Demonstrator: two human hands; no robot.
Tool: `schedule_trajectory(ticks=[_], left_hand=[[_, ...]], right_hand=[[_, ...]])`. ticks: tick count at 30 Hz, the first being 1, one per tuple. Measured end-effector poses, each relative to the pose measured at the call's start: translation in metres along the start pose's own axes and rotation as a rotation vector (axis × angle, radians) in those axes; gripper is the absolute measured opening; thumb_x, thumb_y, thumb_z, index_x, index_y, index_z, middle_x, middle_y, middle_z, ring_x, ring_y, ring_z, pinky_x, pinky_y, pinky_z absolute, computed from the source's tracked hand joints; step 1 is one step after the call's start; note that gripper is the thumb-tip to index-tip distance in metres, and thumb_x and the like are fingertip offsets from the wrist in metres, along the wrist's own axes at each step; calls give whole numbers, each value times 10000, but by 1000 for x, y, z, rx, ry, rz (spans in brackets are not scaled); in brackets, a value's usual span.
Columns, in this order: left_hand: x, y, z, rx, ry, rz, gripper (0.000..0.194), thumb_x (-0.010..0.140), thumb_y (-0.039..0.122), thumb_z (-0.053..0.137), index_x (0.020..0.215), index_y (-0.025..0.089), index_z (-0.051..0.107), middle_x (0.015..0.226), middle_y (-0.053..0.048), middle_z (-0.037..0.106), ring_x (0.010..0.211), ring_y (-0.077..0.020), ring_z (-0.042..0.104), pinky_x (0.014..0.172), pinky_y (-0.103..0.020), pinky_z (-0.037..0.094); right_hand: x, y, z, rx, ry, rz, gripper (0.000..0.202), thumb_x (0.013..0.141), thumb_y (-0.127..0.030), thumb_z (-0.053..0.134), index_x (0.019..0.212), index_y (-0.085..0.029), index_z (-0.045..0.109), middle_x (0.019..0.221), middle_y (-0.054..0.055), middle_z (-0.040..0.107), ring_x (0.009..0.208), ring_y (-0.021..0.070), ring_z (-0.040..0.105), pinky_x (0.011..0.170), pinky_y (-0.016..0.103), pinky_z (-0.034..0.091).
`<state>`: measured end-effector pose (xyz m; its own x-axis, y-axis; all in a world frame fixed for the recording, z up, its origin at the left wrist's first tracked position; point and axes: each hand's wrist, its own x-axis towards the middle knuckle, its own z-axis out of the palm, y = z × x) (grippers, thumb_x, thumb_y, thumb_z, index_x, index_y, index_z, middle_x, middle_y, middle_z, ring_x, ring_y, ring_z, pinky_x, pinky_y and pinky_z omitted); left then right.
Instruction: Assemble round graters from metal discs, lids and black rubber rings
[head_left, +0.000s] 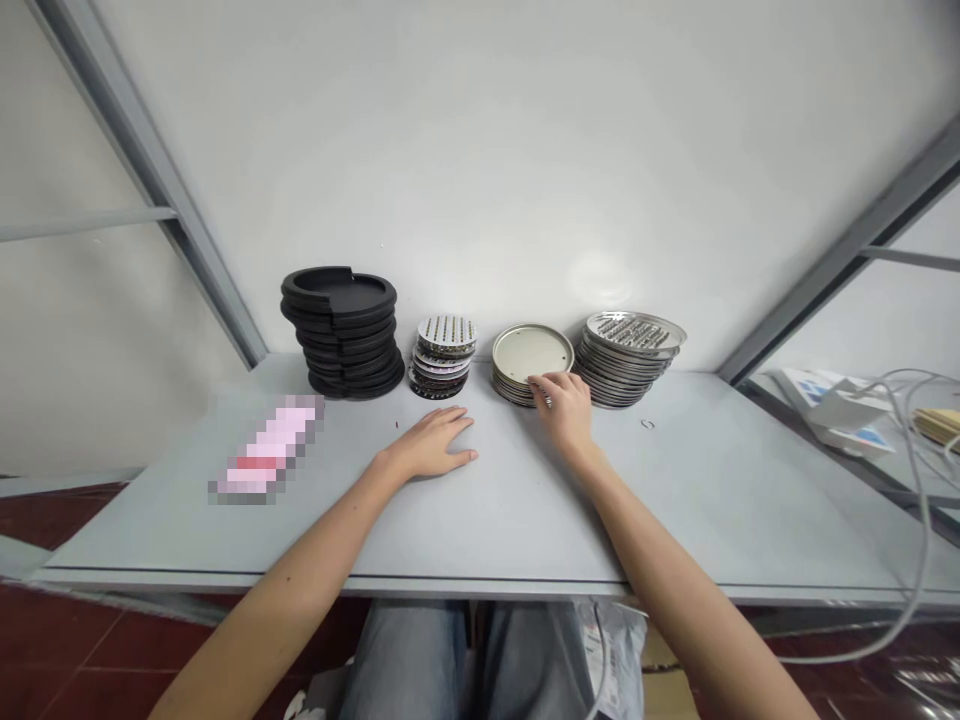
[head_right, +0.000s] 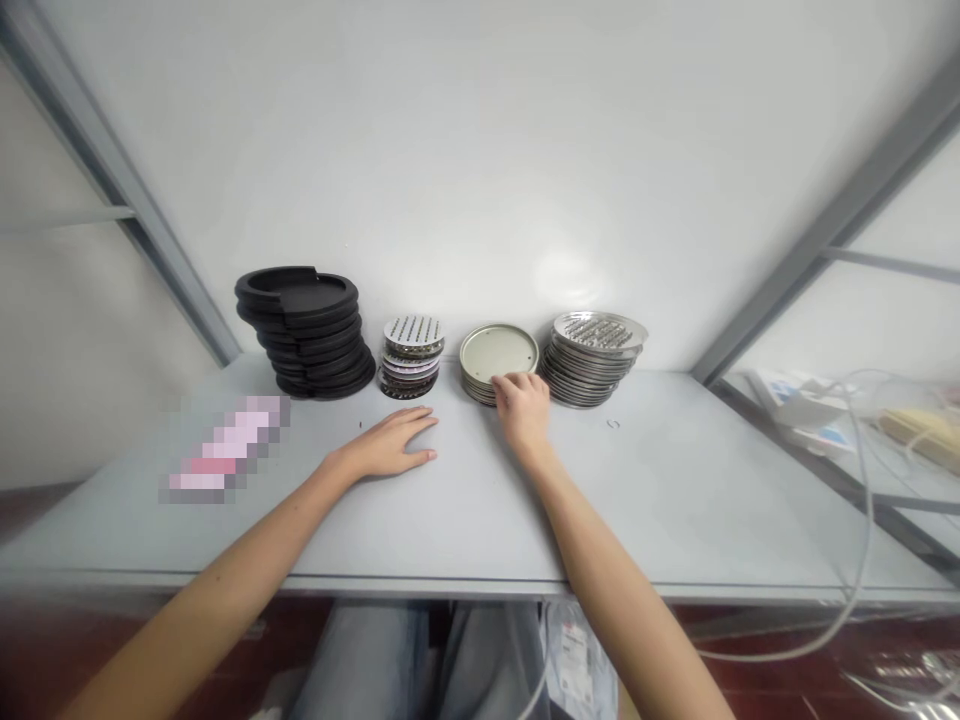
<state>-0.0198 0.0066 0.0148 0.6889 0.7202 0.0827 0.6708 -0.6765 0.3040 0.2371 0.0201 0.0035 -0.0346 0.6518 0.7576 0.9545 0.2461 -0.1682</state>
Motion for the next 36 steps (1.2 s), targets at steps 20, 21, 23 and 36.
schedule_trajectory(ticks=[20,21,23,36], left_hand=[[0,-2,2,1,25,22,574,870,486,511,1339,157,474,1469,-145,389,1363,-278,347,1122,-407,265],[0,-2,2,-1,24,23,574,870,485,512,1341,158,473,1468,-145,389,1364,-279,345,1123,-408,264],[0,-2,2,-3,22,24,577,871,485,512,1344,156,472,1468,-148,389,1366,-281,342,1125,-411,262],[4,2,3,-231,467,36,744,873,393,554,1486,233,163,1493,-136,314,1261,-266,475,1035,-413,412]], right_hand=[[2,-1,3,180,128,18,190,893,-271,537,904,-223,721,903,43,719,908,219,583,865,391,388],[3,-1,3,188,137,14,190,895,-273,535,906,-219,717,901,41,719,889,213,590,861,387,392],[4,-3,2,207,158,7,192,900,-275,528,908,-210,708,897,42,717,861,204,603,852,380,400],[1,-35,-20,307,298,-156,287,856,-187,554,1142,-204,575,869,49,673,847,207,609,833,387,422]])
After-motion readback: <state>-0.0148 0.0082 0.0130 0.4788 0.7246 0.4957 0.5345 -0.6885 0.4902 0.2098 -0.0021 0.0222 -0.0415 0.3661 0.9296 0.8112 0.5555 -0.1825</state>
